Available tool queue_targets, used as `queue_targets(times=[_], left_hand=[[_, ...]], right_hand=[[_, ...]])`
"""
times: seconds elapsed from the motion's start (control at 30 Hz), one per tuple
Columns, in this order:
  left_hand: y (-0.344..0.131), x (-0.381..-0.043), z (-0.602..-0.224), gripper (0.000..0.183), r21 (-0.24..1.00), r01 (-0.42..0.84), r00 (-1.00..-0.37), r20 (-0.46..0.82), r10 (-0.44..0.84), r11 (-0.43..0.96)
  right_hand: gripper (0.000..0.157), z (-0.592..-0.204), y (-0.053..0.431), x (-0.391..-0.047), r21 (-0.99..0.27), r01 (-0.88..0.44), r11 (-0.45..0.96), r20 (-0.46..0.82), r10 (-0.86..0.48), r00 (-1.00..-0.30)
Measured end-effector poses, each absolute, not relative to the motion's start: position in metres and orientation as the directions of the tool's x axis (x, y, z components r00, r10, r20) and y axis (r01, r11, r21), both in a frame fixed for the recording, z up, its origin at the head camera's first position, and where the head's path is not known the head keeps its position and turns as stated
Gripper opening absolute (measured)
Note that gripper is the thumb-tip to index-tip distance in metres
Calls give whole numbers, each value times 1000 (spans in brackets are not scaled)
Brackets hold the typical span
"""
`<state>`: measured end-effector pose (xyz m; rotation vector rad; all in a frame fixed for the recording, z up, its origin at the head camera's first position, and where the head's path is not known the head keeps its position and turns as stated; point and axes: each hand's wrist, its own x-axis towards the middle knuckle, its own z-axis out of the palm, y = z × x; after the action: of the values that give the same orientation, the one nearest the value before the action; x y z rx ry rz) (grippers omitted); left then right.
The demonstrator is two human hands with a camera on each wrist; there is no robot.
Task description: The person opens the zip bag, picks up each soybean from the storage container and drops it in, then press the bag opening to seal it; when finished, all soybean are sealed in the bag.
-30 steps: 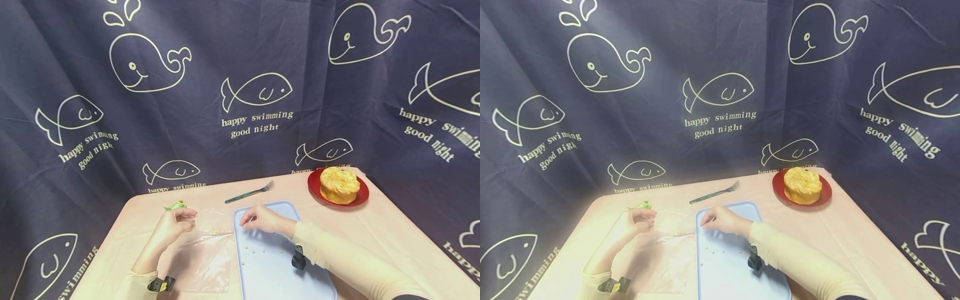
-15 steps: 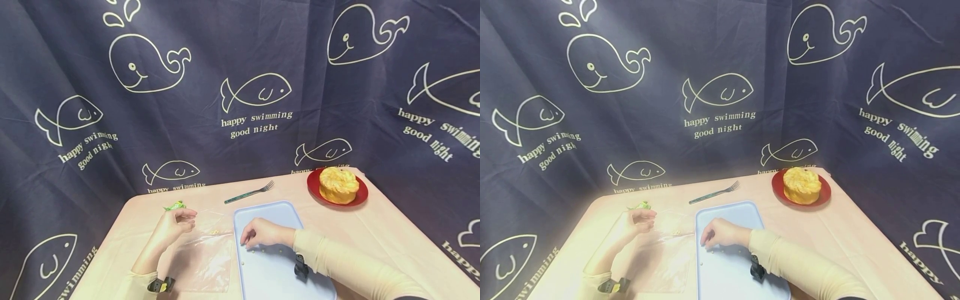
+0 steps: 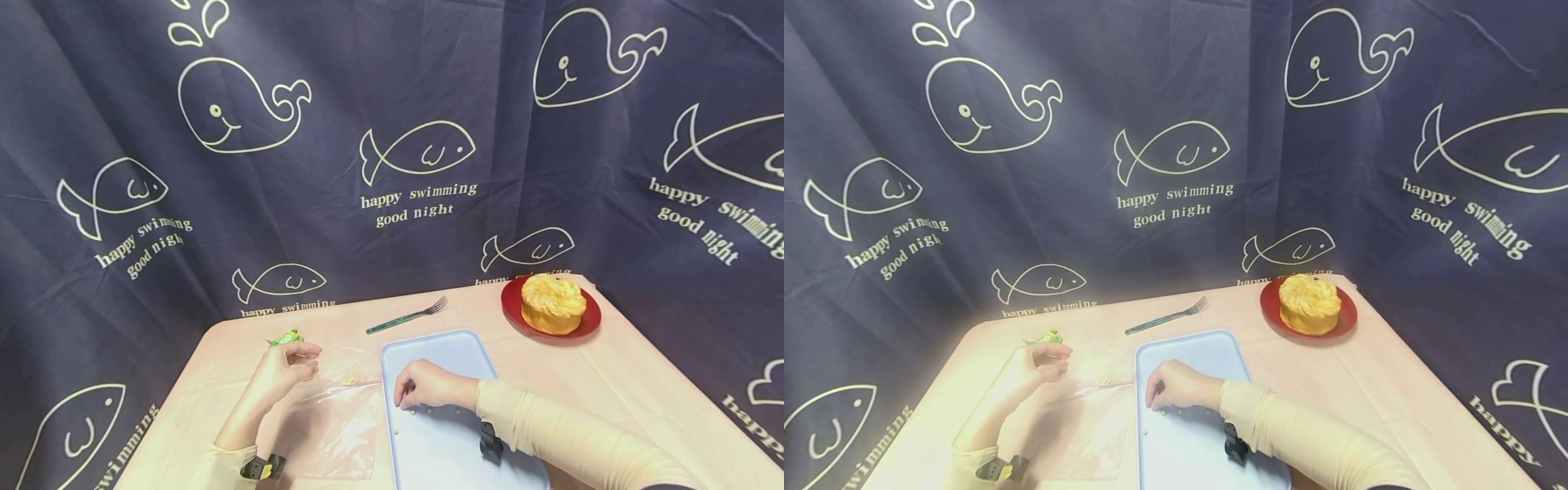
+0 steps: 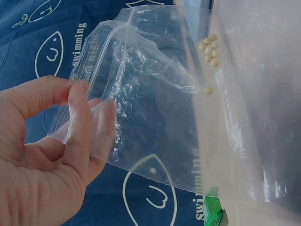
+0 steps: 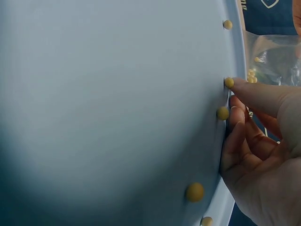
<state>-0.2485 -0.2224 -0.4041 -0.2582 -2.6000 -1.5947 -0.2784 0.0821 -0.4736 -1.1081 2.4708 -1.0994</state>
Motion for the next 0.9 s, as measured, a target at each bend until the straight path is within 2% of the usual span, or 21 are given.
queue_targets(times=[0.27, 0.63, 0.77, 0.9], left_hand=[[-222, -248, -403, 31, 878, 179, -984, 154, 91, 444], [-223, -247, -402, 33, 877, 187, -982, 163, 92, 443], [-219, -248, -401, 33, 883, 183, -983, 158, 94, 433], [-217, -249, -401, 33, 882, 184, -983, 156, 100, 435]], right_hand=[[9, -471, 85, -289, -741, -544, 394, 142, -699, -701], [4, -427, 73, -314, -762, -510, 399, 295, -488, -821], [4, -415, 63, -313, -773, -511, 375, 327, -454, -829], [4, -411, 50, -311, -766, -543, 344, 350, -485, -801]])
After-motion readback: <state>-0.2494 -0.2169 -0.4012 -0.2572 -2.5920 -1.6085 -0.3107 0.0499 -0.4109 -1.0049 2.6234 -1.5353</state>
